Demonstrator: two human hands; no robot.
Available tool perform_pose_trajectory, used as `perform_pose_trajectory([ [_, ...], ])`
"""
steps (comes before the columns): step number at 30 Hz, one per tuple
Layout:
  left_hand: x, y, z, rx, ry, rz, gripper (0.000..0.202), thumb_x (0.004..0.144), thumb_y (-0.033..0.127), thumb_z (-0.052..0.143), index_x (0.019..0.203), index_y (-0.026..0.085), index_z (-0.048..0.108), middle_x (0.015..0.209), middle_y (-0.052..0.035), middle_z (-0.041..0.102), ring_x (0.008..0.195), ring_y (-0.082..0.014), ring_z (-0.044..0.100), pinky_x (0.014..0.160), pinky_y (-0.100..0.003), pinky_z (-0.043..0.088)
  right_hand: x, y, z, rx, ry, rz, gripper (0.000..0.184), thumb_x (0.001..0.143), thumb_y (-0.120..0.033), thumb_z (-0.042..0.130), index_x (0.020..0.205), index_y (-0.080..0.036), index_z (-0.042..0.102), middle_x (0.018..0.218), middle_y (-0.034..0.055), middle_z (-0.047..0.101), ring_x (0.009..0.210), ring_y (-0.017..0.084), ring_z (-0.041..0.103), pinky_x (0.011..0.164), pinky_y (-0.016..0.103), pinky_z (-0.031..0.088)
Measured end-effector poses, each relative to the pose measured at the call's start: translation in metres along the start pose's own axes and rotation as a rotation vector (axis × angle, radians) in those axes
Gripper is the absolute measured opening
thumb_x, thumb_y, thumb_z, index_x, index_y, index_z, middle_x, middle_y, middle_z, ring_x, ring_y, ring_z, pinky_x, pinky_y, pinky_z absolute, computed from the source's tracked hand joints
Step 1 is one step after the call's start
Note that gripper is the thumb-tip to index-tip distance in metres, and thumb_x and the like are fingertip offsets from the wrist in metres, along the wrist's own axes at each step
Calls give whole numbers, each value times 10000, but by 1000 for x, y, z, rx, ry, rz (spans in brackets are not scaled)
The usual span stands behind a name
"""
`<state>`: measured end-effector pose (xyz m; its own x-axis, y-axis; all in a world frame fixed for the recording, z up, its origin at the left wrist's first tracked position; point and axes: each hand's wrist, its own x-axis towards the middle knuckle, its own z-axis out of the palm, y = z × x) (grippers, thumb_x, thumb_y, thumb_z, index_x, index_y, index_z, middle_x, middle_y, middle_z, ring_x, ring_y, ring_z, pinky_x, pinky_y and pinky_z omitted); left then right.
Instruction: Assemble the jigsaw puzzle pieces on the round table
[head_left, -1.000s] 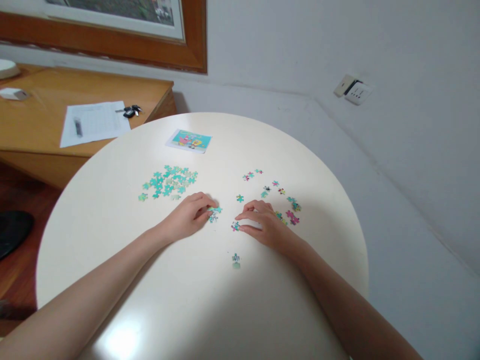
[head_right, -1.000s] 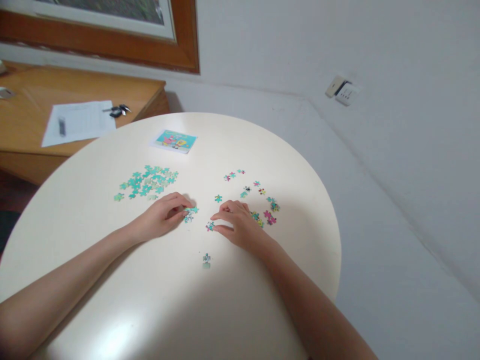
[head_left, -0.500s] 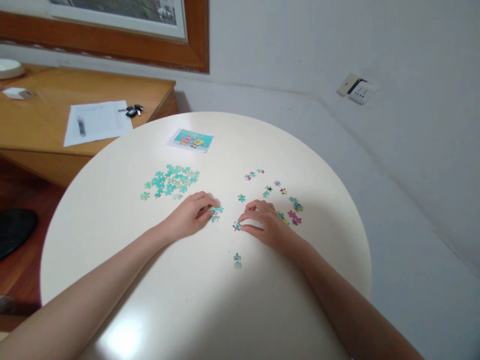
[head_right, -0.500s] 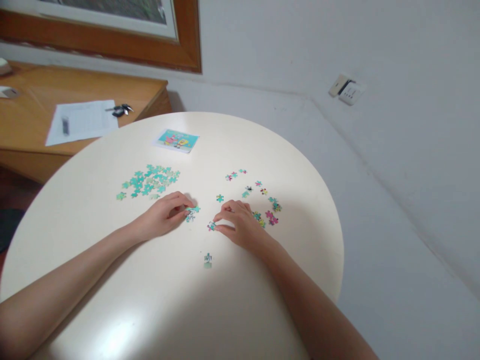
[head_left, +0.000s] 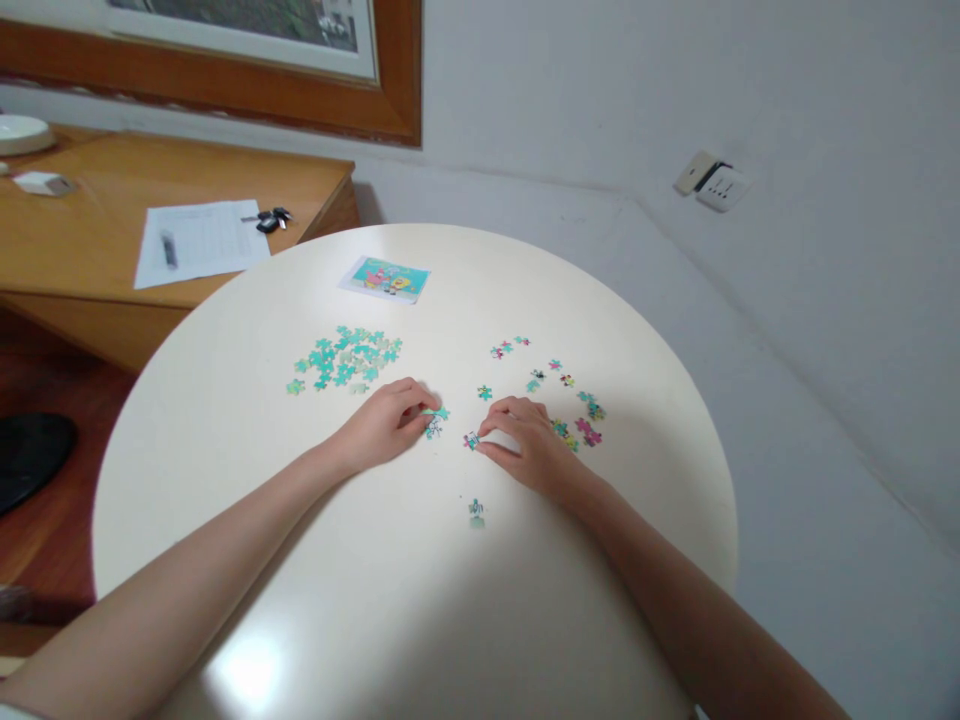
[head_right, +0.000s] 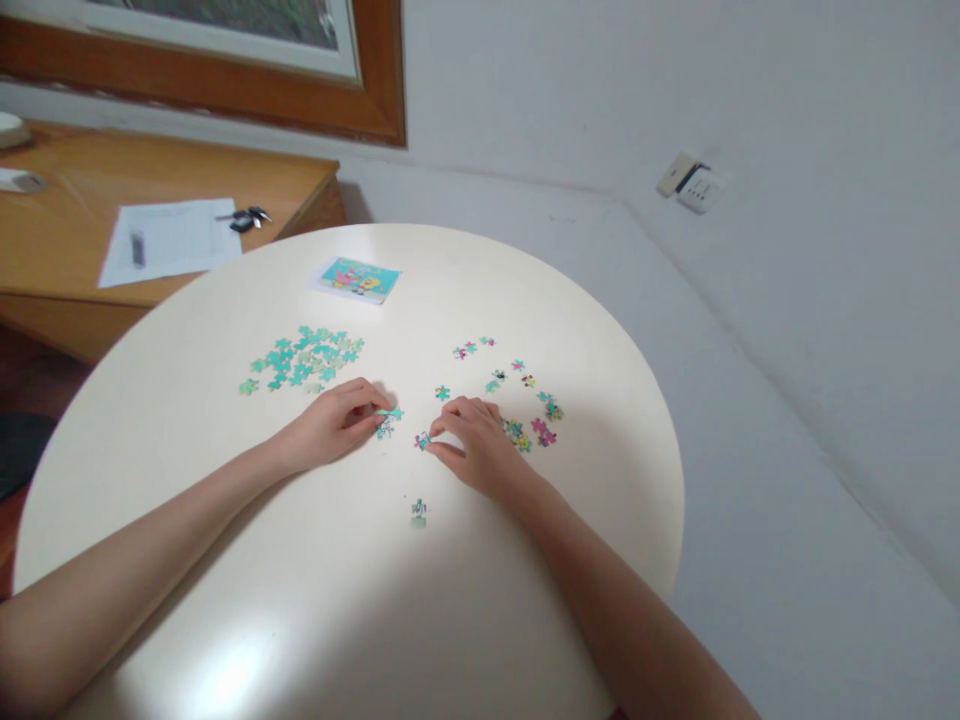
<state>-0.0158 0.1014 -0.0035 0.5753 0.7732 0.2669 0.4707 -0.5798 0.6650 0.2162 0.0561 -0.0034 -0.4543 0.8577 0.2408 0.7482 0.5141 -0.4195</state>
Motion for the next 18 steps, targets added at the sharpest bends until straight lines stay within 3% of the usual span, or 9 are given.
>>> perform_pose_trajectory([
  [13, 0, 1, -2, -13, 11, -26, 149, 817, 216, 488, 861, 155, 616, 756, -33, 564, 606, -106, 507, 578, -235, 427, -1, 6, -3, 32, 26, 41, 51, 783, -226, 642, 791, -205, 596, 924, 47, 608, 939, 190, 565, 840, 345, 325],
  [18, -1, -1, -2, -48, 6, -44, 150, 822, 231, 491, 860, 153, 613, 761, -33, 566, 612, -104, 507, 575, -228, 420, -1, 6, -4, 26, 16, 9, 159, 791, -242, 638, 949, -226, 640, 1005, 72, 615, 989, 208, 557, 868, 364, 343],
])
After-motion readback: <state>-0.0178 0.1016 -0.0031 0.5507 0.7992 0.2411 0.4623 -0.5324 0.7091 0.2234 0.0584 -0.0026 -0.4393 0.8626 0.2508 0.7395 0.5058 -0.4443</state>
